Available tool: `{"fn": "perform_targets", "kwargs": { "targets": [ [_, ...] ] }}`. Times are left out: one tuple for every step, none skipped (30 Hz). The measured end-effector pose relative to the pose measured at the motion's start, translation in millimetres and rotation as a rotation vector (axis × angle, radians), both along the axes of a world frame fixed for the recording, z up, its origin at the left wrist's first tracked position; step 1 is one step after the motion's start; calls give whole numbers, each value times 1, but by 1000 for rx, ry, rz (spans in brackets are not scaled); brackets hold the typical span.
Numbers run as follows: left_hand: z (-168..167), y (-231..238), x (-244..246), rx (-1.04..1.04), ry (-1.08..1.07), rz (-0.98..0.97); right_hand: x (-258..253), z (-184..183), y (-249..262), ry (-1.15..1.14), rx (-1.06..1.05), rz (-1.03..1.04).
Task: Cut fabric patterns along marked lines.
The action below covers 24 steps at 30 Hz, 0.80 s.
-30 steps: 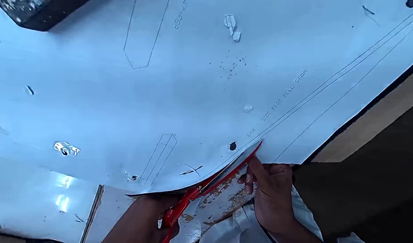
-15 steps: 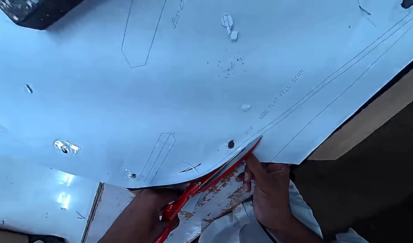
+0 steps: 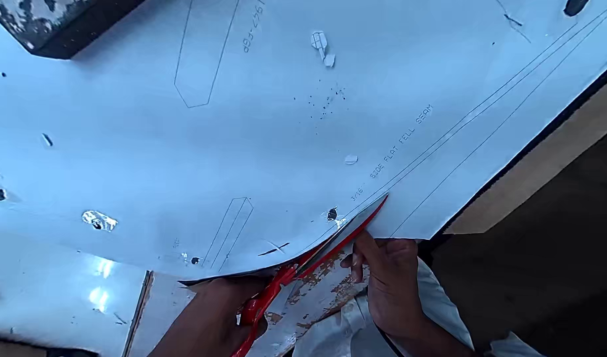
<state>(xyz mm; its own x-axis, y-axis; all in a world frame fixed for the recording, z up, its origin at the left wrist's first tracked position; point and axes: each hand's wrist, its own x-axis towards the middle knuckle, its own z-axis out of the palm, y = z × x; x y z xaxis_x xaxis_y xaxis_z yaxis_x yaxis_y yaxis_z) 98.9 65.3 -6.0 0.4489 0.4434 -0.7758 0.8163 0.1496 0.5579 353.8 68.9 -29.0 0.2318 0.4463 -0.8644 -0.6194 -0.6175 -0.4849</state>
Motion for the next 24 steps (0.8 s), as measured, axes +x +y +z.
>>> {"fn": "perform_targets", "kwargs": {
  "targets": [
    [-1,0,0,-4,-2,3,0,0,0,2,-3,0],
    [-2,0,0,-2,-3,6,0,0,1,3,-5,0],
    [-4,-1,0,2,-4,11,0,0,1,2,-6,-4],
    [-5,-2,-1,2,-1,15,-1,0,1,0,-8,-6],
    [-6,-2,-1,-2,2,18,-1,0,2,-3,-10,-6],
    [-6,-2,-1,-10,4,23,0,0,2,-3,-13,-8],
    [-6,-2,-1,-17,5,25,0,1,3,-4,-17,-6],
    [-6,-2,-1,-23,8,30,0,1,3,-5,-22,-5],
    [-5,-2,0,-25,10,32,0,1,3,-5,-22,-1],
    [-5,-2,0,-18,7,30,0,1,3,-4,-21,4],
    [-4,-1,0,-6,5,21,0,1,3,-1,-21,3],
    [-2,0,1,8,4,7,0,1,3,4,-25,0],
    [-1,4,4,31,-2,-7,1,2,3,8,-31,-3],
    [0,7,6,52,-8,-22,1,2,4,11,-29,0],
    [0,10,8,62,-10,-32,2,1,3,15,-27,6],
    [1,12,9,72,-9,-37,2,2,3,16,-29,14],
    [1,12,9,75,-7,-37,2,2,2,20,-31,19],
    [0,13,10,75,-9,-36,2,2,3,23,-30,17],
    [0,13,10,68,-11,-31,3,1,3,26,-24,15],
    [0,13,11,59,-11,-26,3,1,3,30,-21,10],
    [1,12,11,45,-10,-20,3,1,2,33,-17,12],
    [1,12,12,23,-8,-10,3,1,2,33,-9,14],
    [1,11,12,6,-4,-6,3,1,2,30,-3,17],
    [2,12,13,-6,4,-5,3,1,2,28,0,17]
  ]
}}
